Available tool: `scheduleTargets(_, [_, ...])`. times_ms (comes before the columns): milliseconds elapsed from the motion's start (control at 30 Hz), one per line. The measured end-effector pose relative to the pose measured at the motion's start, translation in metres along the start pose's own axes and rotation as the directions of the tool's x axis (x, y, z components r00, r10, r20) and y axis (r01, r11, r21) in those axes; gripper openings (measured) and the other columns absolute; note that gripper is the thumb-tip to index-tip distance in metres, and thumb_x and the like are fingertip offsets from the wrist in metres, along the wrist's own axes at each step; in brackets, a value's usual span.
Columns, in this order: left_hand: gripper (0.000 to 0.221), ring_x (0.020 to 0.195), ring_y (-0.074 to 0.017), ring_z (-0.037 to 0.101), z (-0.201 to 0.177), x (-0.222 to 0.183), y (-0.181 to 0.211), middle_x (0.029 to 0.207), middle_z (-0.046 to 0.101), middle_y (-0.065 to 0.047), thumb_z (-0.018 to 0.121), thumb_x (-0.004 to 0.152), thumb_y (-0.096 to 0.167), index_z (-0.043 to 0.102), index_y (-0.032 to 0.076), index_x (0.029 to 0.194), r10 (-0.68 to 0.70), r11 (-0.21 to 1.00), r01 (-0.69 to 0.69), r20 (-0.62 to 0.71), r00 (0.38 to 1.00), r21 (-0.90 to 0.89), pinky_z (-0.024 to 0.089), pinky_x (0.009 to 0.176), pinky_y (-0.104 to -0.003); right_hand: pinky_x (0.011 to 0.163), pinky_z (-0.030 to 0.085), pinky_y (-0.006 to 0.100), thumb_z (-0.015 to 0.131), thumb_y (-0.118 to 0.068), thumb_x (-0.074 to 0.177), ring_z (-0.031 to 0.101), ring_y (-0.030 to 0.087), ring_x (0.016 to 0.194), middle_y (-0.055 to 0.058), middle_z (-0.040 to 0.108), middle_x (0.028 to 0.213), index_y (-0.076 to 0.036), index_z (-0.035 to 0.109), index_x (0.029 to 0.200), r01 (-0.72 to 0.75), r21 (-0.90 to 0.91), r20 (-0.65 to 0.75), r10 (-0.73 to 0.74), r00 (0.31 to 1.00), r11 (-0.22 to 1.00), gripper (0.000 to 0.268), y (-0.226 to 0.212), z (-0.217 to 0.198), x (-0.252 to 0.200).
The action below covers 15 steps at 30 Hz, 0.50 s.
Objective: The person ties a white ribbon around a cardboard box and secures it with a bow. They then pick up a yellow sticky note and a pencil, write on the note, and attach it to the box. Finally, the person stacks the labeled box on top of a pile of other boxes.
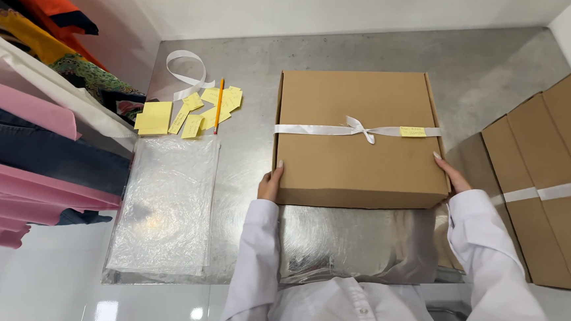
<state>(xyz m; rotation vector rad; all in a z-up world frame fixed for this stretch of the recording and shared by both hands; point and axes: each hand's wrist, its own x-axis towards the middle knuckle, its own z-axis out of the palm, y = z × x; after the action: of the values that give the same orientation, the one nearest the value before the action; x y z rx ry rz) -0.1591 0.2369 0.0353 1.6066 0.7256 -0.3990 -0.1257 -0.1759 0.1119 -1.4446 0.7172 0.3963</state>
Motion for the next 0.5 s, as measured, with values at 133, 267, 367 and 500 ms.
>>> scheduleTargets(133, [0.104, 0.149, -0.0379, 0.035, -0.015, -0.078, 0.061, 0.159, 0.04, -0.02, 0.076, 0.074, 0.062, 0.04, 0.01, 0.157, -0.058, 0.909, 0.097, 0.106, 0.993, -0.406, 0.028, 0.122, -0.047, 0.12, 0.021, 0.064, 0.062, -0.06, 0.088, 0.024, 0.046, 0.149, 0.025, 0.022, 0.164, -0.003, 0.019, 0.16, -0.016, 0.04, 0.023, 0.015, 1.0, 0.999, 0.101, 0.013, 0.008, -0.007])
scheduleTargets(267, [0.107, 0.133, -0.0443, 0.05, -0.025, 0.0, 0.007, 0.151, 0.047, -0.025, 0.086, 0.068, 0.051, 0.04, 0.015, 0.157, -0.039, 0.773, 0.106, 0.119, 0.992, -0.625, 0.038, 0.109, -0.059, 0.117, 0.023, 0.065, 0.067, -0.049, 0.086, 0.026, 0.047, 0.149, 0.026, 0.024, 0.163, -0.001, 0.021, 0.159, -0.027, 0.153, 0.045, 0.02, 0.999, 0.988, 0.099, 0.038, 0.007, -0.001])
scheduleTargets(367, [0.105, 0.125, -0.0443, 0.055, -0.025, 0.018, -0.008, 0.144, 0.051, -0.028, 0.088, 0.066, 0.047, 0.043, 0.013, 0.155, 0.017, 0.719, 0.025, 0.053, 0.998, -0.694, 0.042, 0.103, -0.057, 0.117, 0.023, 0.064, 0.068, -0.047, 0.085, 0.026, 0.045, 0.149, 0.024, 0.025, 0.163, -0.002, 0.022, 0.158, -0.01, 0.222, 0.046, 0.0, 0.999, 0.975, 0.098, 0.065, -0.003, 0.02])
scheduleTargets(500, [0.102, 0.13, -0.0436, 0.049, -0.021, 0.006, -0.013, 0.143, 0.05, -0.027, 0.093, 0.062, 0.046, 0.051, 0.013, 0.149, -0.003, 0.636, -0.026, -0.036, 0.999, -0.772, 0.036, 0.11, -0.059, 0.114, 0.028, 0.061, 0.069, -0.042, 0.083, 0.037, 0.041, 0.141, 0.023, 0.035, 0.153, -0.002, 0.03, 0.155, 0.1, 0.282, 0.037, -0.115, 0.993, 0.954, 0.091, 0.088, -0.012, 0.029])
